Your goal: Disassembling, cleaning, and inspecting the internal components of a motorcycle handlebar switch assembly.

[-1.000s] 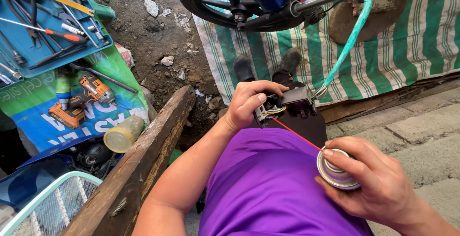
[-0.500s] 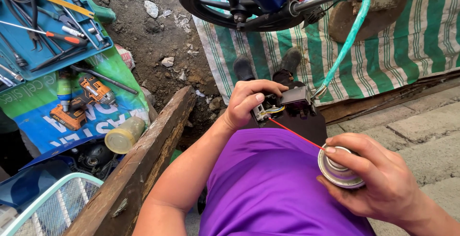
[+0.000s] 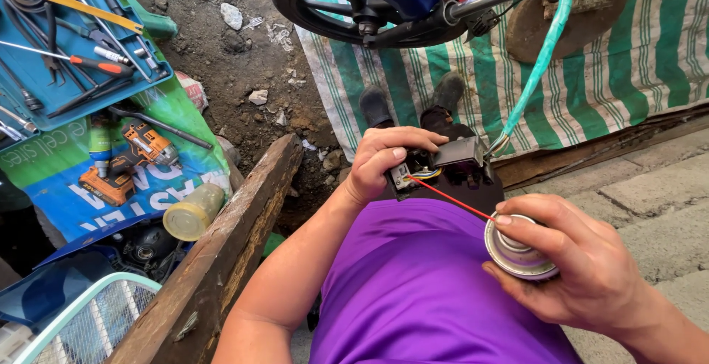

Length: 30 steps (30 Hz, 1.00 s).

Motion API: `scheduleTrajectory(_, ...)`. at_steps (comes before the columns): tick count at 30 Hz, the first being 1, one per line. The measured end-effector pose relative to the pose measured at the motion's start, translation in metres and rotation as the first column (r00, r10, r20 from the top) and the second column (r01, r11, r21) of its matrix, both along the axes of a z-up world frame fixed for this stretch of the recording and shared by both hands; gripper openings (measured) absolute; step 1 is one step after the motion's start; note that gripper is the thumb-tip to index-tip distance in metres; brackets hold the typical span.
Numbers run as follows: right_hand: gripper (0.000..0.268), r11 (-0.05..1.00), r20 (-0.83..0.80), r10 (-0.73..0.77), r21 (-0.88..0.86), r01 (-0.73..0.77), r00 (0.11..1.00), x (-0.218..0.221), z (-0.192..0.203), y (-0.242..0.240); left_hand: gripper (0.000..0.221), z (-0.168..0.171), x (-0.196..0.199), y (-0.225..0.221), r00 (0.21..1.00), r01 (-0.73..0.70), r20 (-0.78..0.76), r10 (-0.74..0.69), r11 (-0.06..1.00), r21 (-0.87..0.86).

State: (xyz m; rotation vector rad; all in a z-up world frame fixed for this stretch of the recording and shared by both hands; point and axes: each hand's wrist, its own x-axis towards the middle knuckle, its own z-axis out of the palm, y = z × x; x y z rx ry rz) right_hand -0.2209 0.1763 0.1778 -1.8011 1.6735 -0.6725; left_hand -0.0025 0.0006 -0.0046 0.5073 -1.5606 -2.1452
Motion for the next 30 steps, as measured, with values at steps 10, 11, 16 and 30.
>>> scheduleTrajectory(10, 0.065, 0.997, -0.034, 0.018, 0.081, -0.016, 0.999, -0.005, 0.015, 0.01, 0.053, 0.002, -0.003, -0.004, 1.0, 0.002, -0.012, -0.002, 1.0, -0.027)
scheduleTrajectory(11, 0.065, 0.996, -0.009, 0.023, 0.084, -0.022, 1.0, -0.005, 0.013, 0.01, 0.053, 0.002, -0.003, -0.005, 1.0, 0.011, -0.016, -0.012, 1.0, -0.028)
scheduleTrajectory(16, 0.066, 0.998, 0.043, 0.031, 0.059, -0.034, 0.999, -0.004, 0.01, 0.004, 0.055, 0.004, -0.004, -0.007, 0.999, 0.028, -0.036, -0.029, 0.999, -0.039)
scheduleTrajectory(30, 0.065, 0.993, 0.029, 0.058, 0.1, -0.06, 0.998, -0.006, 0.014, 0.004, 0.058, 0.007, -0.005, -0.012, 0.999, 0.036, -0.021, -0.036, 0.999, -0.025)
